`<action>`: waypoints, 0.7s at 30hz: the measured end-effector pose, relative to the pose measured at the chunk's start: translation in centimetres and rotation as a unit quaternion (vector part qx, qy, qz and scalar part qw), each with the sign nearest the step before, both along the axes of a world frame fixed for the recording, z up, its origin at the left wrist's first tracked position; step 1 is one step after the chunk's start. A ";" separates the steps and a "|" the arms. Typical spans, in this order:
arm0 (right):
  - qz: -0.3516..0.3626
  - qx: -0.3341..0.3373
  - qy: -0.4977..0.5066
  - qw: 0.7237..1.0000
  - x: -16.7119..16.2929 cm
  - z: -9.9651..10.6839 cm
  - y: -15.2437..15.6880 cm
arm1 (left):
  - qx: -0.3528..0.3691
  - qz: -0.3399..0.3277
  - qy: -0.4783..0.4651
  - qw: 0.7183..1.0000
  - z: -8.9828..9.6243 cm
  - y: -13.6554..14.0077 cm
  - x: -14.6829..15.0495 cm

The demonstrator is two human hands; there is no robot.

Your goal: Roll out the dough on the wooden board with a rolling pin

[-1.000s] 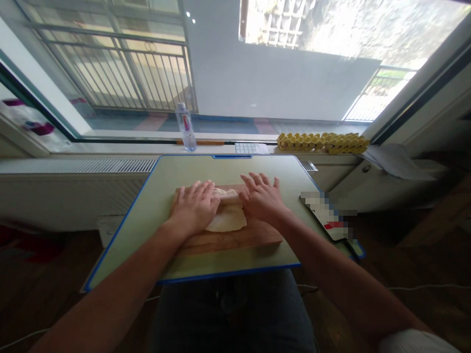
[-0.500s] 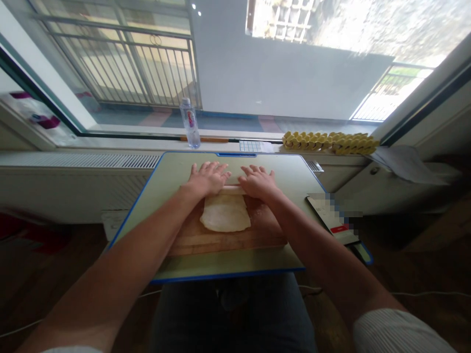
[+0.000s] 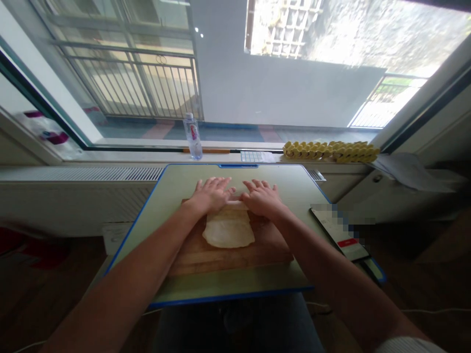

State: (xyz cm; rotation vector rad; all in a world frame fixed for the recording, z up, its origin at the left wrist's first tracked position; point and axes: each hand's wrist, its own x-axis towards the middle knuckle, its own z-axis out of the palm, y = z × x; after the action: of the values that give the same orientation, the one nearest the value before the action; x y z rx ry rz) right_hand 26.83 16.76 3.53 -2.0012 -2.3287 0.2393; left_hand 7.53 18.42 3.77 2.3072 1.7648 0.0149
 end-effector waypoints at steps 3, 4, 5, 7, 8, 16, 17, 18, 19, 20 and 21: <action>-0.024 -0.031 0.020 0.999 0.1 0.4 2.6 | -0.019 0.006 0.000 1.000 0.3 2.8 0.3; -0.029 -0.040 0.021 0.999 0.1 0.4 2.8 | -0.021 0.004 0.001 1.000 0.2 3.1 0.4; -0.028 -0.043 0.019 0.999 0.2 0.4 2.6 | -0.024 0.003 0.002 1.000 0.2 2.9 0.4; -0.009 -0.032 0.008 0.999 0.3 0.0 1.3 | -0.025 -0.003 0.005 1.000 -0.1 1.6 0.2; 0.002 -0.019 0.001 1.000 0.3 -0.2 0.4 | -0.017 -0.011 0.006 1.000 -0.3 0.6 0.1; -0.004 0.037 0.002 0.999 -0.3 -0.3 0.6 | 0.007 0.002 0.005 1.000 -0.2 0.4 0.2; -0.011 0.028 0.009 1.000 -0.3 -0.2 1.6 | -0.003 0.012 0.006 1.000 -0.1 1.4 0.3; -0.018 0.014 0.013 1.000 -0.4 0.0 2.4 | -0.011 0.018 0.007 1.000 0.0 2.2 0.4; -0.023 -0.001 0.014 1.000 -0.4 0.0 2.9 | -0.017 0.021 0.007 1.000 0.1 2.6 0.5; -0.021 -0.014 0.010 1.000 -0.4 0.0 3.1 | -0.023 0.022 0.007 0.999 0.1 2.7 0.5; -0.012 -0.020 0.002 1.000 -0.3 0.0 2.8 | -0.025 0.020 0.006 0.999 0.1 2.4 0.5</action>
State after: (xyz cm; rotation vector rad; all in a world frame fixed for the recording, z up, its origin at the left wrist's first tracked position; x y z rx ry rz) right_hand 26.51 19.57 3.53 -2.0423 -2.3146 0.2913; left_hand 8.03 20.79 3.84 2.2414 1.7955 -0.0368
